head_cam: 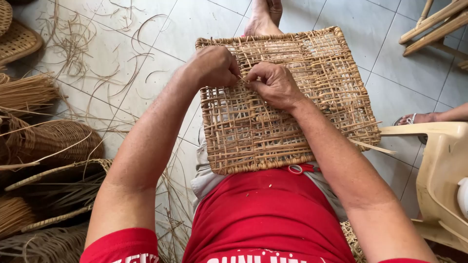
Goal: The person is weaving a rectangular basket base by threading thin strips of material through a frame.
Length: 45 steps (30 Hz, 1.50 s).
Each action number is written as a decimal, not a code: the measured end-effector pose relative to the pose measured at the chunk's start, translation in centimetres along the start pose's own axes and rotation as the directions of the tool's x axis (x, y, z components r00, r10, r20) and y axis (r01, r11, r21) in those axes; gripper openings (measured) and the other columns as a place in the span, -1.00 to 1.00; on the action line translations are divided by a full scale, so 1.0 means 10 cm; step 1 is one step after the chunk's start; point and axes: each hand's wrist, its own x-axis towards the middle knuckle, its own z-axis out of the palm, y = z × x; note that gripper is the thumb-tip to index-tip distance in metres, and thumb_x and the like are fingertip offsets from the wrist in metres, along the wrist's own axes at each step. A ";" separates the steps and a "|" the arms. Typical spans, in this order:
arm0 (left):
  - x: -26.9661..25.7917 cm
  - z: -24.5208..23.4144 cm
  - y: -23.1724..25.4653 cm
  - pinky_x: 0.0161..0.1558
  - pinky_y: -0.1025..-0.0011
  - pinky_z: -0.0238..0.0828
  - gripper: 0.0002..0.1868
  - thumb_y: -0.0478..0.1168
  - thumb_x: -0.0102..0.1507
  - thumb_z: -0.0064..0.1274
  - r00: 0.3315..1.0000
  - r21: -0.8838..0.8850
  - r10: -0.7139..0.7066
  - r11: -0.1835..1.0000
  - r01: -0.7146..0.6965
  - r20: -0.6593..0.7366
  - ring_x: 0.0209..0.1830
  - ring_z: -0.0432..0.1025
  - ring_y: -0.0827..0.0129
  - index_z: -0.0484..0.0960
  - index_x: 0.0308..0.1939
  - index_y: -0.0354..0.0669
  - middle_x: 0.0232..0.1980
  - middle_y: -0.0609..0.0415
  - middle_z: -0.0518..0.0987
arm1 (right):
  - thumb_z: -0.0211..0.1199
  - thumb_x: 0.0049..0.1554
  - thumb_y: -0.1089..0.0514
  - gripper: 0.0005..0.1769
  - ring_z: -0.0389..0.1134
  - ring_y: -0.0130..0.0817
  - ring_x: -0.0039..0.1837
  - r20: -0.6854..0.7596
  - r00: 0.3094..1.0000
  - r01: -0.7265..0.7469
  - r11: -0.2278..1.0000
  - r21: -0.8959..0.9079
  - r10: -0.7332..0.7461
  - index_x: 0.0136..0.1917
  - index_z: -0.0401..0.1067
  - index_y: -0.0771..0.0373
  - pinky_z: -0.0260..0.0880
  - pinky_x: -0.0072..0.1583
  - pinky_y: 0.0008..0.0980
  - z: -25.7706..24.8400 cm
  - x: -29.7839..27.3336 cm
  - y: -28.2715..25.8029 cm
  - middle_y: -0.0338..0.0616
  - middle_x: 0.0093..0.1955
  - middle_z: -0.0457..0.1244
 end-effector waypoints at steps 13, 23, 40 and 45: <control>0.10 -0.09 0.00 0.09 0.22 0.60 -0.92 -0.23 0.25 0.18 0.981 -0.155 -0.166 0.971 0.180 0.099 -0.19 0.56 0.55 0.75 -0.30 0.08 -0.22 0.30 0.68 | 0.28 0.21 0.36 -0.87 0.39 -0.33 -0.15 -0.006 0.977 0.211 0.966 -0.147 -0.214 -0.16 0.54 0.19 0.46 -0.10 -0.31 0.03 -0.03 -0.02 -0.16 -0.20 0.39; 0.24 -0.19 -0.08 0.04 0.31 0.50 -0.93 -0.11 0.32 0.20 0.965 -0.098 -0.120 0.984 0.146 0.233 -0.16 0.50 0.53 0.76 -0.14 0.14 -0.14 0.33 0.68 | 0.19 0.16 0.18 -0.91 0.33 -0.42 -0.26 -0.037 0.994 0.088 0.953 -0.291 -0.103 -0.20 0.46 0.09 0.40 -0.21 -0.34 0.10 0.03 -0.01 -0.30 -0.27 0.37; 0.36 -0.11 -0.12 -0.09 0.35 0.51 -0.91 -0.11 0.32 0.14 0.963 -0.023 -0.089 0.995 0.098 0.253 -0.24 0.48 0.52 0.74 -0.19 0.11 -0.17 0.31 0.66 | 0.29 0.16 0.16 -0.85 0.45 -0.31 -0.06 -0.090 0.991 0.076 0.967 -0.243 -0.100 0.02 0.58 0.12 0.47 -0.04 -0.25 0.14 -0.04 -0.04 -0.18 -0.06 0.45; 0.35 -0.10 -0.16 -0.04 0.34 0.52 -0.90 -0.09 0.35 0.14 0.966 -0.036 -0.065 0.996 0.076 0.249 -0.23 0.48 0.49 0.72 -0.15 0.09 -0.16 0.29 0.65 | 0.25 0.24 0.21 -0.78 0.52 -0.14 0.13 -0.166 0.972 0.129 0.968 -0.216 -0.167 0.14 0.58 0.24 0.57 0.18 -0.20 0.21 -0.11 -0.10 0.01 0.13 0.45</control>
